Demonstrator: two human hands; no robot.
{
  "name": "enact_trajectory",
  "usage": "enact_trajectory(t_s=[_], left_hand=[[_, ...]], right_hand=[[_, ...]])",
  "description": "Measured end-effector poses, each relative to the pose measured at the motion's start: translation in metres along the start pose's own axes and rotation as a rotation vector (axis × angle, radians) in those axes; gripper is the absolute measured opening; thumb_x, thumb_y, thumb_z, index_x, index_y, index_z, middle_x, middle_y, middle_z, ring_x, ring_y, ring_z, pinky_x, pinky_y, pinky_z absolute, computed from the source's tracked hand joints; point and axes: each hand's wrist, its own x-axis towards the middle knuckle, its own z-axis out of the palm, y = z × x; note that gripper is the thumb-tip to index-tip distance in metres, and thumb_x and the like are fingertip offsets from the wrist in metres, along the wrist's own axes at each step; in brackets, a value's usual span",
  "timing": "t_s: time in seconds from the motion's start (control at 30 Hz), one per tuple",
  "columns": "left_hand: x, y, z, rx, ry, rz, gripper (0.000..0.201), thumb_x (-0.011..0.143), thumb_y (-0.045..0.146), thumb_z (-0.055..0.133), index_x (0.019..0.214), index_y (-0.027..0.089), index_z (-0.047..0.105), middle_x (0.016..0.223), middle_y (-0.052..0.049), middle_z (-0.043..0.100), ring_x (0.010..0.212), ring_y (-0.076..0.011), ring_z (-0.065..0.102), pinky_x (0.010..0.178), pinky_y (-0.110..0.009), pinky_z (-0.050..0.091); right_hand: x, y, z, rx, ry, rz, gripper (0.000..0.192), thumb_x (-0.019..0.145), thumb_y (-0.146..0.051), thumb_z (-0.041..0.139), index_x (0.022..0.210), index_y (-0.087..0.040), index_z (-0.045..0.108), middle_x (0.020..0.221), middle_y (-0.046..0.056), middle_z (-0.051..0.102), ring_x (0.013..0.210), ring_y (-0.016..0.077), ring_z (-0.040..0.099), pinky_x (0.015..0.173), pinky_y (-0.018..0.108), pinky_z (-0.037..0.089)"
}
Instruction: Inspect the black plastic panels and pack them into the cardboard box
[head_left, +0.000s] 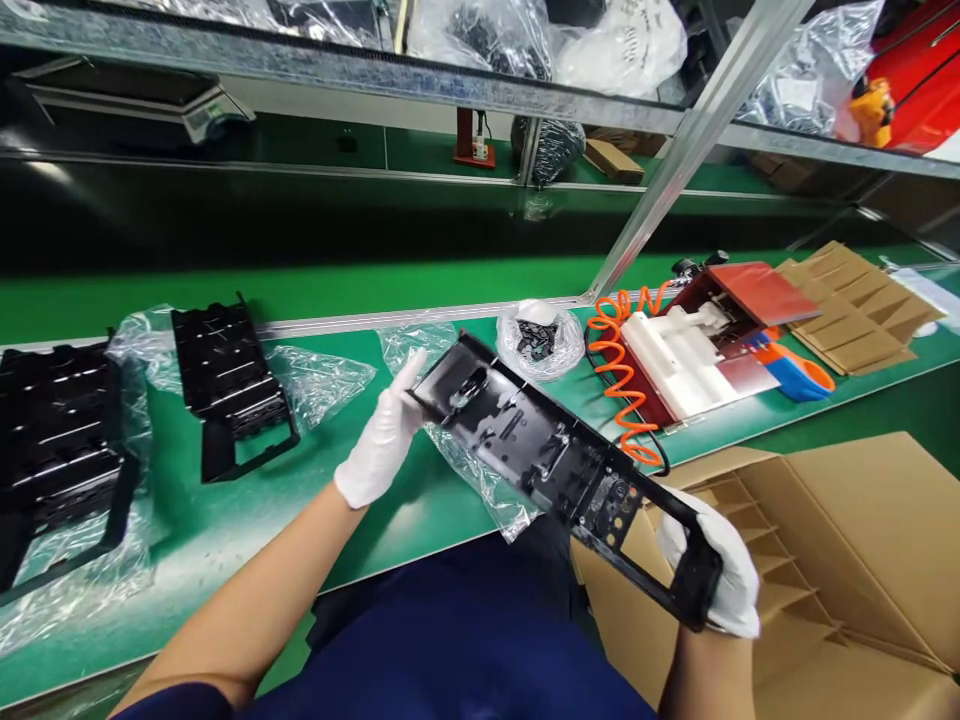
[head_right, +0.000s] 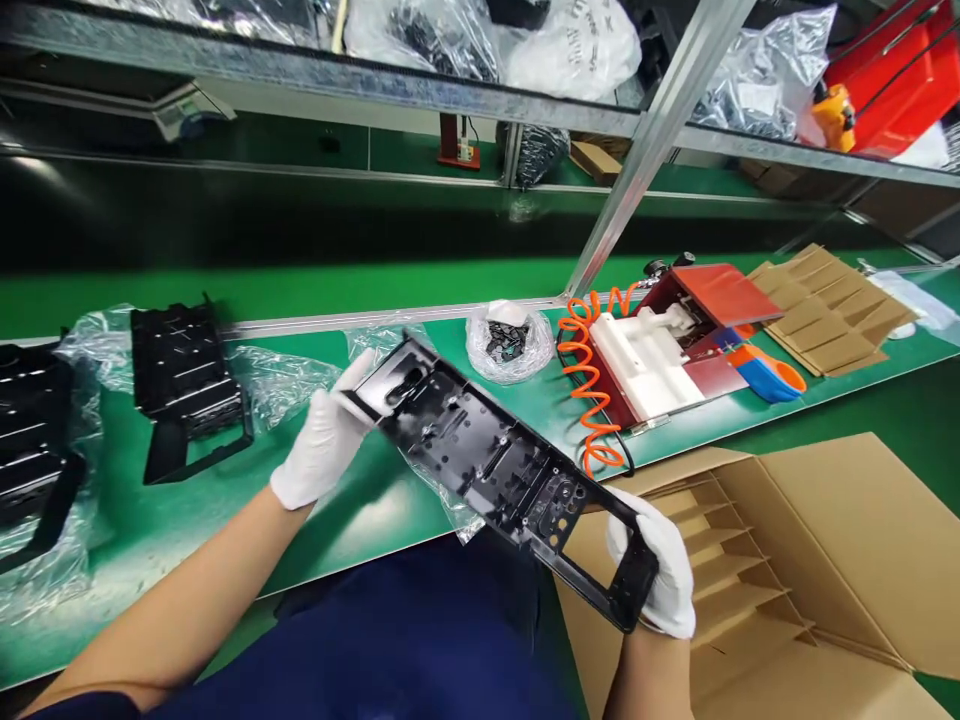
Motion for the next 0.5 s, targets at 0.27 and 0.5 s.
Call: enact_trajectory(t_s=[0.27, 0.5], left_hand=[[-0.041, 0.027, 0.001, -0.004, 0.193, 0.121, 0.069, 0.080, 0.070, 0.058, 0.130, 0.022, 0.063, 0.133, -0.008, 0.062, 0.134, -0.0325, 0.045, 0.118, -0.048, 0.031], [-0.052, 0.026, -0.009, 0.030, 0.195, 0.116, 0.052, 0.091, 0.058, 0.051, 0.131, 0.028, 0.061, 0.135, -0.003, 0.060, 0.135, -0.0303, 0.045, 0.119, -0.047, 0.031]], right_hand=[[0.005, 0.003, 0.010, 0.057, 0.058, 0.005, 0.026, 0.064, -0.041, 0.078, 0.084, -0.022, 0.079, 0.088, 0.007, 0.076, 0.075, 0.0196, 0.072, 0.061, 0.020, 0.059], [0.014, 0.003, 0.018, 0.129, 0.155, 0.129, 0.032, 0.057, -0.041, 0.081, 0.080, -0.020, 0.078, 0.078, 0.007, 0.075, 0.059, 0.0173, 0.067, 0.055, 0.022, 0.058]])
